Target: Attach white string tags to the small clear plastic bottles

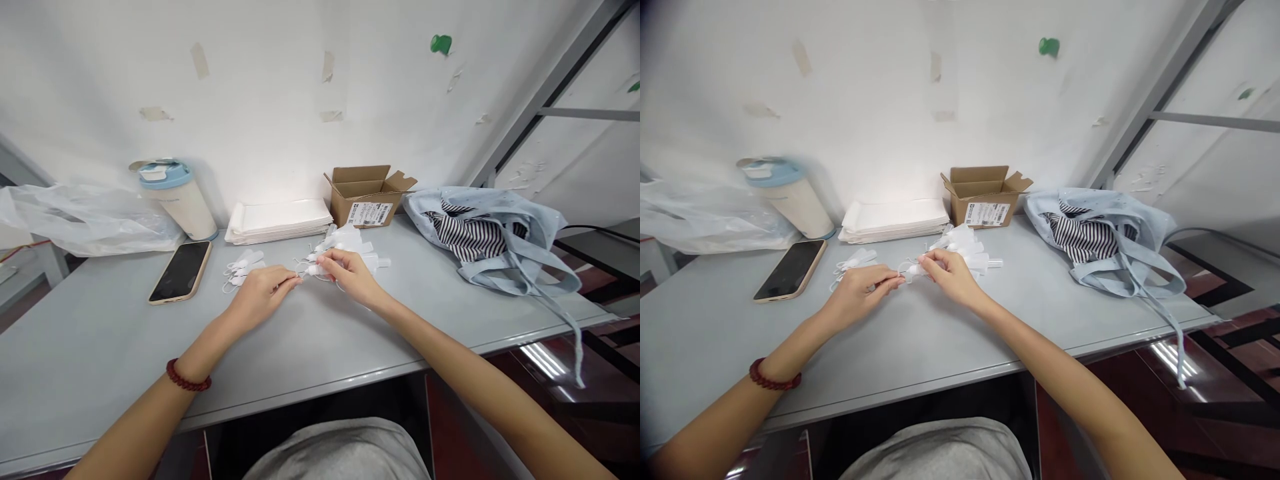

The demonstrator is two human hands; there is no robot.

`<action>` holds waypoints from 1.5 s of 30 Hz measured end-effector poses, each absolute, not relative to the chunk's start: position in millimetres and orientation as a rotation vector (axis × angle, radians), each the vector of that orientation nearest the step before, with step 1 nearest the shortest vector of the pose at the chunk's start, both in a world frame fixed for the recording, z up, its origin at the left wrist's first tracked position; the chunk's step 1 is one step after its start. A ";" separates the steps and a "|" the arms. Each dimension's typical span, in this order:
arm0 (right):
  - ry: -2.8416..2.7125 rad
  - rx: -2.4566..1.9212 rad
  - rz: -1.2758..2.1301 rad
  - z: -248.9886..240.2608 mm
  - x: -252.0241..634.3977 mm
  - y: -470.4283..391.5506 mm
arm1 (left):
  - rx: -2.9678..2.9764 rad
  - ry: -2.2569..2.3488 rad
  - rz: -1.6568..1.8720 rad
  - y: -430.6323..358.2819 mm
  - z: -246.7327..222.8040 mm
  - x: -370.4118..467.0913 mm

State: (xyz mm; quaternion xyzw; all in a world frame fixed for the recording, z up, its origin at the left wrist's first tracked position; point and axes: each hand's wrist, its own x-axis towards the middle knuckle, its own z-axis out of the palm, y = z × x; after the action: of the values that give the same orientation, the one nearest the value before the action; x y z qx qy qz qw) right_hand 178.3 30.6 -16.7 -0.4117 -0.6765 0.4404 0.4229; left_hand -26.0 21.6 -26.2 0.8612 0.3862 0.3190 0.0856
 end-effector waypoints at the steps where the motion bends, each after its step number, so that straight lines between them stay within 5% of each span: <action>1: -1.697 -1.026 1.105 -16.5 178.4 30.3 | 2.577 1.150 0.958 21.4 -26.4 -25.8; 45: -1.877 -1.060 0.912 -32.0 174.6 29.1 | 2.878 1.122 0.908 15.5 -42.8 -20.7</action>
State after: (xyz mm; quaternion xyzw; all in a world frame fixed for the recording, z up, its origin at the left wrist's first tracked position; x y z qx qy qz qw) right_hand 174.6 29.1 -32.0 -0.4172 -0.7384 0.3588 0.3899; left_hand -20.7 15.5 -42.8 0.8931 0.3483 0.2819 -0.0391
